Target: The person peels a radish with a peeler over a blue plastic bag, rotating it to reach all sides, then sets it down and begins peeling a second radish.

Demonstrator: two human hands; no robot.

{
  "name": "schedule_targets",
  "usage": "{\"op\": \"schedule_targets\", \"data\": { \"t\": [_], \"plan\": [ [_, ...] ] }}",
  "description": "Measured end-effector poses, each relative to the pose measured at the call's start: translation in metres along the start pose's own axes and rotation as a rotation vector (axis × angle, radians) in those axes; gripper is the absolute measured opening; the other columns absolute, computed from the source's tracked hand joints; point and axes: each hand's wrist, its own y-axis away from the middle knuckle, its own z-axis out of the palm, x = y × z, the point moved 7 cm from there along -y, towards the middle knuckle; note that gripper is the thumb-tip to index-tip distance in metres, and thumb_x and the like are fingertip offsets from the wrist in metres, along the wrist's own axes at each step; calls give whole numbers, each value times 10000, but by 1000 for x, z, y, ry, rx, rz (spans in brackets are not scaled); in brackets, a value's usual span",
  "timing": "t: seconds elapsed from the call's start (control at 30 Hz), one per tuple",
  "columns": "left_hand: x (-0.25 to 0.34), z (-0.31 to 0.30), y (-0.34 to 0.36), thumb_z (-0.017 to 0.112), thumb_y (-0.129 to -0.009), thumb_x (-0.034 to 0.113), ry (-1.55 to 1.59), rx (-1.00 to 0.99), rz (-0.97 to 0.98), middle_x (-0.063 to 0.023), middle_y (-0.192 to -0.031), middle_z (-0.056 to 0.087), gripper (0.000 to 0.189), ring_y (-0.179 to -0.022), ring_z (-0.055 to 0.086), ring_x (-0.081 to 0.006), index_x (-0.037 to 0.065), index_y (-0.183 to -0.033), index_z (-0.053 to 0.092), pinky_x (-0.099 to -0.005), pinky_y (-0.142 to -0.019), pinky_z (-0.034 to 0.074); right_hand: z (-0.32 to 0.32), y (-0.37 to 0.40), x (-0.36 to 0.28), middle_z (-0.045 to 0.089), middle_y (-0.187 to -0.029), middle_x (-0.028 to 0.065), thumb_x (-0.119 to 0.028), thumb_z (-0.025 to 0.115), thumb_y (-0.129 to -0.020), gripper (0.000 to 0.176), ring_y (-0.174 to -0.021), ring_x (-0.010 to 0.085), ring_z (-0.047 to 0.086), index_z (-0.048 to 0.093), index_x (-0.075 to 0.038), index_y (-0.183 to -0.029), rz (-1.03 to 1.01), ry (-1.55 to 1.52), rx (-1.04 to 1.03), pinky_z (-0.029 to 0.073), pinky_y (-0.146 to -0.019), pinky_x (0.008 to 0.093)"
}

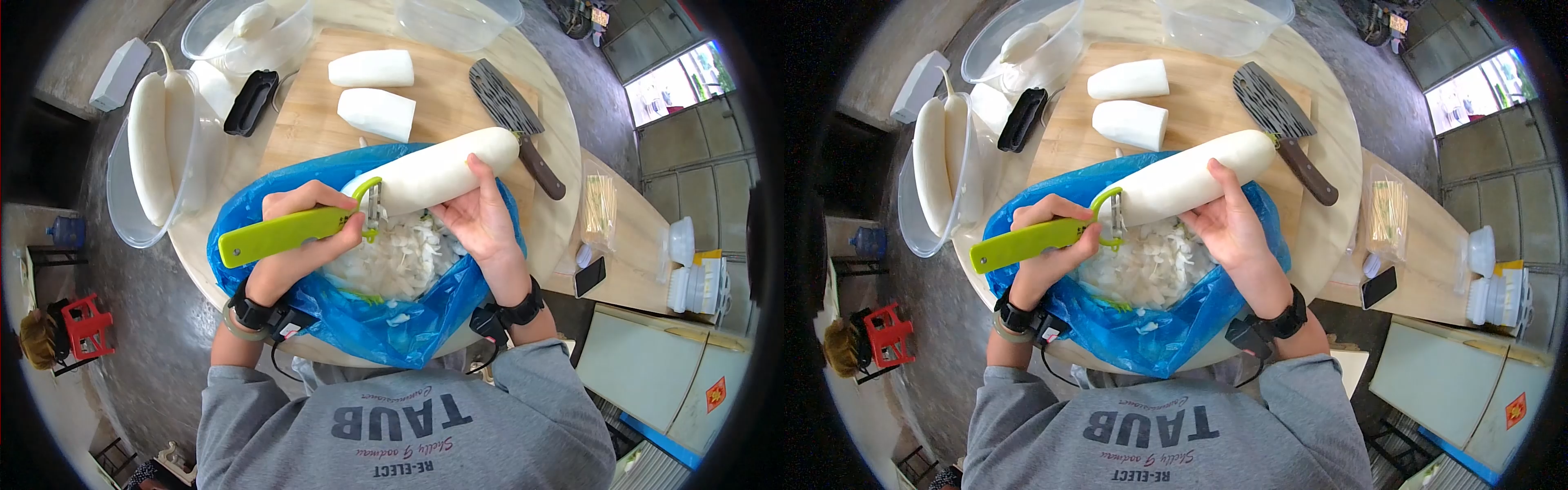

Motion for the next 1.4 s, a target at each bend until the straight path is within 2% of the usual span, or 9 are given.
{"op": "schedule_targets", "data": {
  "t": [0.17,0.3,0.4,0.6,0.73,0.93,1.13,1.27,1.4],
  "plan": [
    [-16,-9,4,617,-641,-12,-56,142,-115,-17,-610,542,106,-516,478,-59,36,-664,526,-175,-492,368,-3,1,1,505,-1112,94,-324,642,-765,539,-1069,228,464,403,-57,-1167,1,24,26,361,-942,402],
    [-23,-29,9,529,-656,-74,212,371,-149,1,-556,461,143,-481,405,-31,36,-641,439,-178,-446,307,-2,1,0,506,-1113,95,-320,640,-766,528,-1068,229,466,409,-59,-1163,16,-4,27,359,-944,404],
    [-18,-25,7,548,-653,-62,247,303,-46,-6,-569,486,132,-488,421,-42,38,-646,463,-177,-457,316,0,3,0,506,-1113,95,-318,630,-774,514,-1072,228,463,410,-61,-1162,8,10,27,354,-948,401],
    [-1,3,2,615,-627,-16,90,-70,34,-24,-601,543,127,-510,493,-95,51,-680,520,-196,-487,371,1,2,0,505,-1115,92,-323,610,-789,490,-1082,217,456,412,-70,-1160,23,7,-9,353,-951,390],
    [6,9,0,654,-616,9,42,-106,79,-28,-597,566,136,-500,537,-105,68,-672,545,-200,-488,406,2,2,0,505,-1118,84,-323,609,-792,489,-1085,212,456,408,-77,-1165,25,3,-17,357,-946,387],
    [4,8,-2,639,-616,-5,45,-92,54,-17,-552,527,142,-475,505,-95,66,-642,518,-202,-459,374,2,2,0,506,-1117,78,-328,605,-794,495,-1075,209,462,402,-79,-1170,25,11,-11,359,-938,385],
    [-4,-22,0,555,-615,-67,-26,166,85,-20,-508,438,170,-435,399,-94,54,-639,439,-208,-429,297,2,3,-1,507,-1116,83,-329,622,-777,496,-1068,217,467,425,-72,-1152,39,-28,-12,360,-932,390],
    [-9,-21,5,607,-614,-10,59,137,27,-33,-529,502,142,-444,482,-126,65,-652,493,-206,-454,373,-1,2,-1,507,-1115,86,-329,624,-773,493,-1067,221,466,432,-69,-1146,42,-24,25,363,-931,398],
    [-1,-8,1,638,-604,14,115,-5,79,-33,-558,530,154,-463,503,-130,66,-665,505,-209,-458,380,1,4,-1,508,-1114,86,-328,619,-777,496,-1063,220,466,425,-68,-1153,35,-2,24,363,-931,400]
  ]
}}
